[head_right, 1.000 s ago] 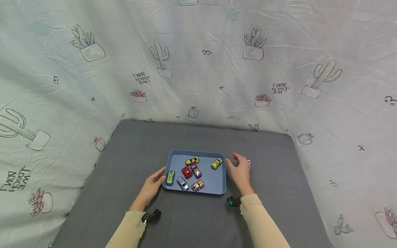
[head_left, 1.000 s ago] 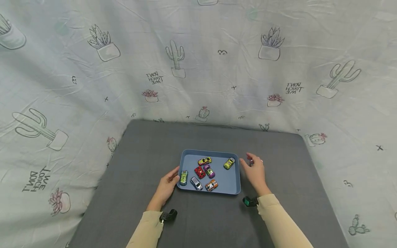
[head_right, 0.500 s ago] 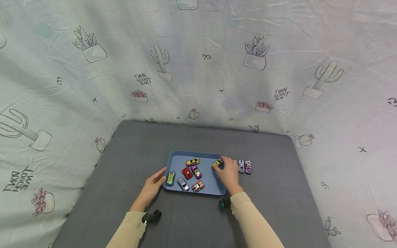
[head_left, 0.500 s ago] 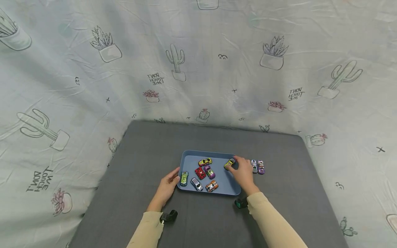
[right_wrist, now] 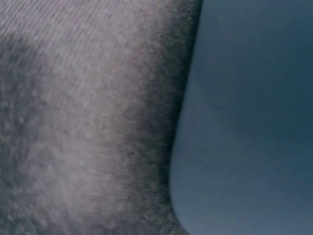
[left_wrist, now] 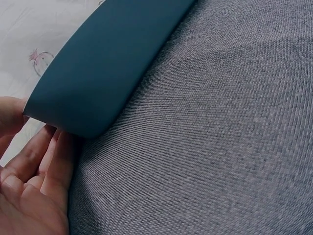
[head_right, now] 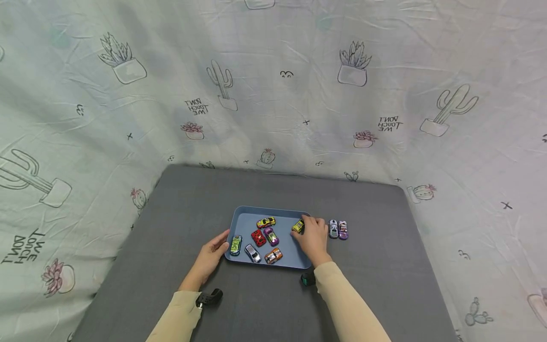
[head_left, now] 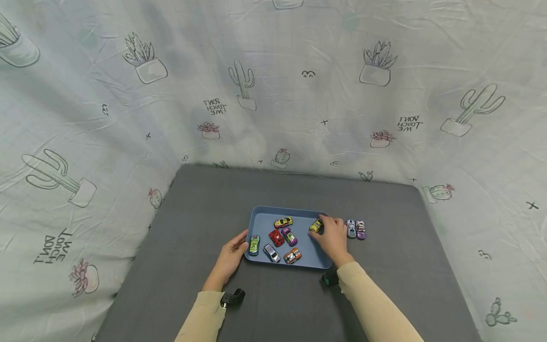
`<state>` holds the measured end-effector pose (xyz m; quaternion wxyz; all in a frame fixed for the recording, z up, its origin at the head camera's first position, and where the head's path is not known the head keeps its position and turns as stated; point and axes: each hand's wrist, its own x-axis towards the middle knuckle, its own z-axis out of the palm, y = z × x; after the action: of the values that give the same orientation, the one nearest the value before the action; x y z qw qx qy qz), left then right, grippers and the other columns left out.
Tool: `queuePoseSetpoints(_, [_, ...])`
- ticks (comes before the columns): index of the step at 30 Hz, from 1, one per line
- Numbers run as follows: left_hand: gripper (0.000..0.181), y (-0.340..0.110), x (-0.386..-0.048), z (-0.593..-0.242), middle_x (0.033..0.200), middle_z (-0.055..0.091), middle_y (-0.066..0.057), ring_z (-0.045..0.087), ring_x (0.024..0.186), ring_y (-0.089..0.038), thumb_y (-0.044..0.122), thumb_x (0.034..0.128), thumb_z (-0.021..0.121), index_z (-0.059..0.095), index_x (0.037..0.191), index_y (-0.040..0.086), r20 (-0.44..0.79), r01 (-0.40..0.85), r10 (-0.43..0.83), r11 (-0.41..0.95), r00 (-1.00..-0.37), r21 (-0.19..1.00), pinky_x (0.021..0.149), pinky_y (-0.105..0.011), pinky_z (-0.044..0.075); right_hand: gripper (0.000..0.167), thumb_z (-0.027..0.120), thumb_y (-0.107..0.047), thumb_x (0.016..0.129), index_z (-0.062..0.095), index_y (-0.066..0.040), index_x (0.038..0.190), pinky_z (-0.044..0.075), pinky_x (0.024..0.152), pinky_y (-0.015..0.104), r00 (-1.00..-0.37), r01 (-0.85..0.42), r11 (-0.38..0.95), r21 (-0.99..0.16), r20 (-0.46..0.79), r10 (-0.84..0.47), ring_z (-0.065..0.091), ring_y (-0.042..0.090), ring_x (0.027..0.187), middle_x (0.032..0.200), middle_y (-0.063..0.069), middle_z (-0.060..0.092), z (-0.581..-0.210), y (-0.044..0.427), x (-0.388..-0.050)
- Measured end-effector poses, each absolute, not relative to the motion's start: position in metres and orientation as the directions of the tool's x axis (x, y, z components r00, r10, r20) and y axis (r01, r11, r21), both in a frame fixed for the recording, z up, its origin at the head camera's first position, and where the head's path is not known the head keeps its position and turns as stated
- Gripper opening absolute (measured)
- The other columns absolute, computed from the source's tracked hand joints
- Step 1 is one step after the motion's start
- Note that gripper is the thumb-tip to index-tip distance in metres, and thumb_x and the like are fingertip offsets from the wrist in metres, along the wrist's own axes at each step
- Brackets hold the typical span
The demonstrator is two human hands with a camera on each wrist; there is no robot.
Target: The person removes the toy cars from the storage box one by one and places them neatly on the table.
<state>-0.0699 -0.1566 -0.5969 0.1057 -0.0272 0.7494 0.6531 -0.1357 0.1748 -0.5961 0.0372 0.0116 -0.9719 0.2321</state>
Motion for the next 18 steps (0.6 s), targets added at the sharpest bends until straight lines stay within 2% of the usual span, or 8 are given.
queuePoseSetpoints(6, [0.046,-0.155,-0.066,-0.579,0.146,0.043,-0.018,0.039,0.134,-0.029,0.010,0.1015,0.051,0.042,0.146,0.007,-0.198,-0.181,0.111,0.148,-0.974,0.972,0.108,-0.045,0.033,0.073,0.082,-0.042,0.076,0.055,-0.009,0.136,0.024,0.098,0.054,-1.000,-0.021,0.849,-0.527,0.013,-0.017,0.036,0.035,0.121,0.132,0.014,0.057,-0.598,0.176,-0.136])
queuePoseSetpoints(13, [0.044,-0.158,-0.073,-0.615,0.144,0.048,-0.008,0.042,0.133,-0.023,0.018,0.1005,0.055,0.048,0.144,0.021,-0.187,-0.177,0.062,0.141,-0.980,0.974,0.108,-0.044,0.034,0.078,0.083,-0.047,0.073,0.056,-0.010,0.136,0.019,0.099,0.054,-0.996,-0.062,0.820,-0.568,-0.013,-0.084,0.031,0.036,0.125,0.133,0.012,0.056,-0.600,0.181,-0.133])
queuePoseSetpoints(18, [0.044,-0.158,-0.073,-0.618,0.142,0.050,-0.005,0.044,0.132,-0.021,0.018,0.0999,0.056,0.049,0.143,0.024,-0.176,-0.167,0.052,0.142,-0.983,0.976,0.108,-0.042,0.035,0.078,0.083,-0.047,0.072,0.057,-0.010,0.135,0.020,0.097,0.054,-0.996,-0.068,0.827,-0.557,-0.010,-0.089,0.032,0.035,0.123,0.131,0.011,0.058,-0.604,0.182,-0.130])
